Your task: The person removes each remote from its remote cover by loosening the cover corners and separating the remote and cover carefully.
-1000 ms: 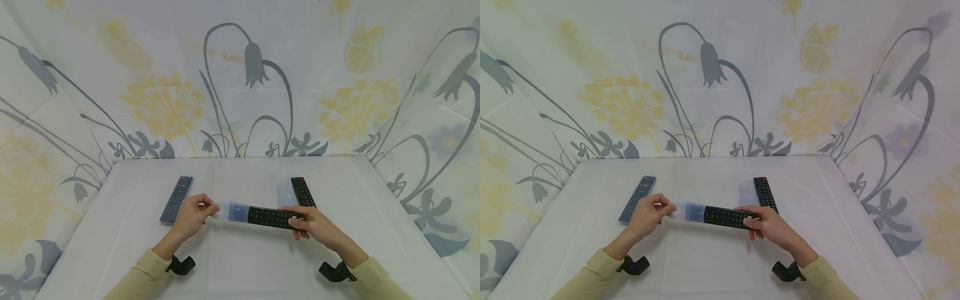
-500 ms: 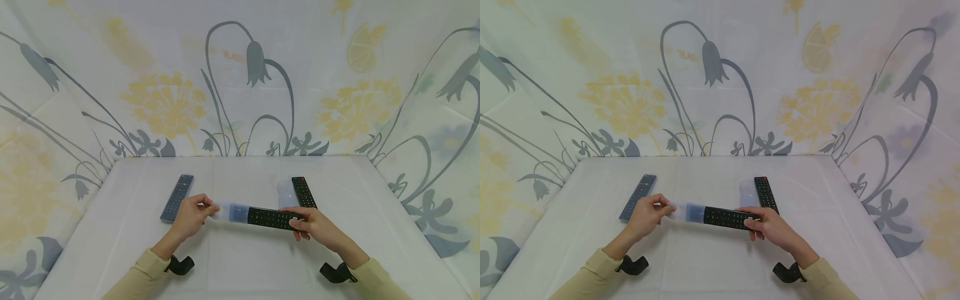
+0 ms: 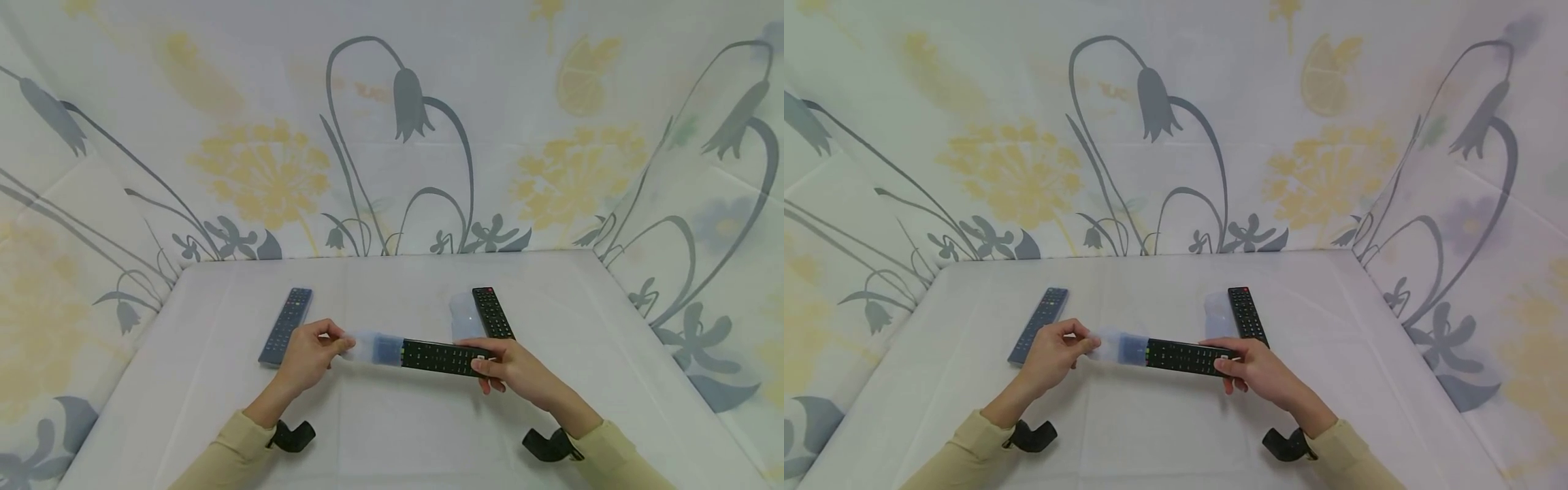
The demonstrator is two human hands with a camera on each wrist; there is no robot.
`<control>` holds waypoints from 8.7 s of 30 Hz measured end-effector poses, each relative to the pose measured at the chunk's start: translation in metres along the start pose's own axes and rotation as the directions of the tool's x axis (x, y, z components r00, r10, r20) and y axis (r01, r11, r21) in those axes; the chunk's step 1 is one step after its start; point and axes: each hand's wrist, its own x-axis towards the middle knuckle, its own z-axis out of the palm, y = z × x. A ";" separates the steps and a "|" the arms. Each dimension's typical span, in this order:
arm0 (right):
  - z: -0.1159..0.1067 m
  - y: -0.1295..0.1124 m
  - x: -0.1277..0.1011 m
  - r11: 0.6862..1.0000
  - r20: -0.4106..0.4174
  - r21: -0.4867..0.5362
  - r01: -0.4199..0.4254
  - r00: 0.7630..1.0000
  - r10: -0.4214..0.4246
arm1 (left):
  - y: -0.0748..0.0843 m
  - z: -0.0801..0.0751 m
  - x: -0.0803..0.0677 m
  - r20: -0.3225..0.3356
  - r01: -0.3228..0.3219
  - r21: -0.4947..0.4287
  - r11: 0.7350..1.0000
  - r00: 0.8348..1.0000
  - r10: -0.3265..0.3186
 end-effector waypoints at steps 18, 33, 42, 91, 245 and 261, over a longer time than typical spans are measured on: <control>0.000 0.008 -0.002 1.000 -0.014 0.024 -0.006 1.000 0.007 | -0.004 0.004 0.002 0.009 -0.017 -0.018 1.000 1.000 0.018; -0.001 0.012 -0.004 0.999 -0.022 0.038 -0.018 1.000 0.018 | -0.002 0.001 0.005 0.019 -0.027 0.008 1.000 0.999 0.027; 0.001 0.012 -0.005 0.999 -0.021 0.041 -0.010 1.000 0.010 | -0.002 -0.002 0.009 0.018 -0.042 0.023 0.999 0.999 0.042; 0.000 0.019 -0.006 0.998 -0.014 0.065 -0.019 1.000 0.020 | -0.008 -0.002 0.008 -0.012 -0.020 0.029 0.999 1.000 0.020; 0.026 0.024 0.036 0.892 -0.184 -0.343 -0.295 0.952 0.244 | -0.014 -0.007 0.033 -0.061 -0.066 0.036 0.997 0.996 0.068; 0.021 0.021 0.042 0.954 -0.085 -0.157 -0.256 0.966 0.245 | 0.002 0.014 0.062 0.314 -0.153 0.153 0.976 0.944 0.099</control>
